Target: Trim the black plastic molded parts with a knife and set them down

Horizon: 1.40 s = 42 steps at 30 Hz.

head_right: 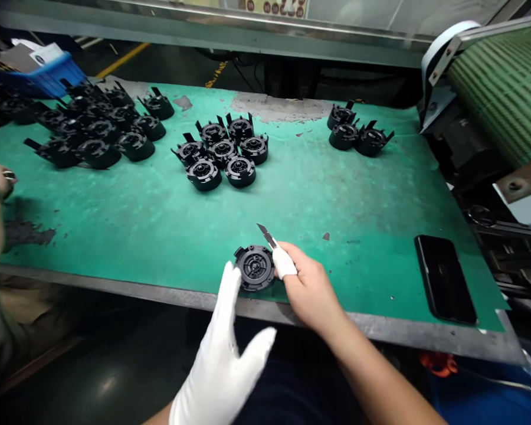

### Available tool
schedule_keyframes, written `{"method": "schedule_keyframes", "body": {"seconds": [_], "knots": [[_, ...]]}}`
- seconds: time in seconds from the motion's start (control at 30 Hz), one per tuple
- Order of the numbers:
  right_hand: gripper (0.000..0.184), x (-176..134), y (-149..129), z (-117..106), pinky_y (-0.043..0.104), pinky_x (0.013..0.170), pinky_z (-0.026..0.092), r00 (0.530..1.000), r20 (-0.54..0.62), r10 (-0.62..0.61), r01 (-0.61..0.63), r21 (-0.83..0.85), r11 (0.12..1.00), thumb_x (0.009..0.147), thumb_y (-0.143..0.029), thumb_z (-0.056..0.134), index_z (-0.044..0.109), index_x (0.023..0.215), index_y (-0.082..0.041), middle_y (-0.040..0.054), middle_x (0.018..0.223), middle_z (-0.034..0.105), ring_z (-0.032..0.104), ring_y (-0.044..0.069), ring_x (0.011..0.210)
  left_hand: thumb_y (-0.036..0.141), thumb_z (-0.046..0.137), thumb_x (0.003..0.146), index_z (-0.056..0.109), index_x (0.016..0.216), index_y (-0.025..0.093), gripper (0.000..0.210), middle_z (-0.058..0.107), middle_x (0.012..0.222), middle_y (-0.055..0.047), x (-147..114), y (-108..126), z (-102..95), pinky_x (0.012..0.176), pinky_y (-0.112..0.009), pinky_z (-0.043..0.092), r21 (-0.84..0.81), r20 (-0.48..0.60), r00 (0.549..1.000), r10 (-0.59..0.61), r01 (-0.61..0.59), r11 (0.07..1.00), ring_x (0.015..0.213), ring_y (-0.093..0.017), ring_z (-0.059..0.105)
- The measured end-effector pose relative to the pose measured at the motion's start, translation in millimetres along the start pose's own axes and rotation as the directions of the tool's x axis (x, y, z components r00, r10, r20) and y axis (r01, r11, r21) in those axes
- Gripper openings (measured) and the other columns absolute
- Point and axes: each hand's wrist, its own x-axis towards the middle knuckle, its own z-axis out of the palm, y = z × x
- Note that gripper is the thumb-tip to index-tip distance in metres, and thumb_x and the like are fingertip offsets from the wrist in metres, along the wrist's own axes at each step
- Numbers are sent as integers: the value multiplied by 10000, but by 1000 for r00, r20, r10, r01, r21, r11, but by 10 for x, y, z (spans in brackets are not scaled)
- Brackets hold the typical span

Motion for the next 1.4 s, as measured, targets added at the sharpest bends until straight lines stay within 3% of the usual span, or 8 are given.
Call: {"method": "schedule_keyframes", "body": {"seconds": [0.1,0.2,0.33,0.47,0.77,0.97,1.13,1.4], "knots": [[398,49,-25,-361,318,836,546,991,76,-109,122,-205,971,939,-201,484,670,1289,-244,41,1140,758,708,219,979,350,672,887,128,1603,274,902,187,1684,-129,29,-17,-83,1206,-611,362,-22,-28,1000,6,-6,1000,1537,-366,247],[431,-5,-36,-584,330,851,564,961,248,-123,213,-382,899,896,-156,492,694,1257,-279,22,1190,762,725,230,1022,393,721,859,146,1597,256,946,226,1673,-134,310,-97,-159,1248,-576,297,-97,-8,999,35,-36,995,1540,-343,257],[418,-43,1,-548,365,880,570,938,325,-122,291,-545,786,920,-155,493,673,1283,-258,50,1243,746,722,250,1069,424,778,809,229,1571,248,955,319,1635,-137,652,-212,-190,1245,-541,321,-106,89,987,136,-126,986,1517,-332,320],[407,-50,16,-504,373,846,577,935,345,-80,288,-609,739,947,-164,483,653,1305,-259,52,1248,742,725,262,1057,407,783,806,324,1520,240,865,442,1558,-125,730,-248,-172,1228,-522,362,-60,93,979,180,-175,983,1457,-309,430],[451,-274,-79,-396,371,867,592,934,355,-29,220,-511,831,923,-121,466,636,1319,-254,56,1223,750,738,248,1023,458,791,801,389,1471,260,806,527,1491,-103,698,-252,-125,1181,-498,440,-60,57,989,139,-135,989,1386,-307,521],[407,-349,-37,-425,457,923,589,970,239,-46,181,-579,795,970,-201,438,630,1326,-244,76,1278,725,721,286,1084,443,840,750,420,1415,253,809,556,1434,-102,694,-213,-61,1162,-488,452,-76,14,986,166,-164,983,1348,-301,548],[491,-439,0,-258,512,1004,544,973,229,-10,162,-657,736,927,-117,419,586,1385,-171,147,1290,705,696,318,1139,413,815,781,427,1412,246,760,577,1403,-84,672,-179,-36,1146,-442,464,-74,-18,988,154,-155,985,1316,-272,571],[432,-412,-128,-294,414,942,557,949,314,26,109,-405,908,942,-133,441,640,1314,-227,89,1161,757,716,275,1061,532,830,743,451,1413,246,821,596,1382,-95,669,-182,22,1124,-463,485,-54,-71,992,106,-110,993,1280,-297,602]]}}
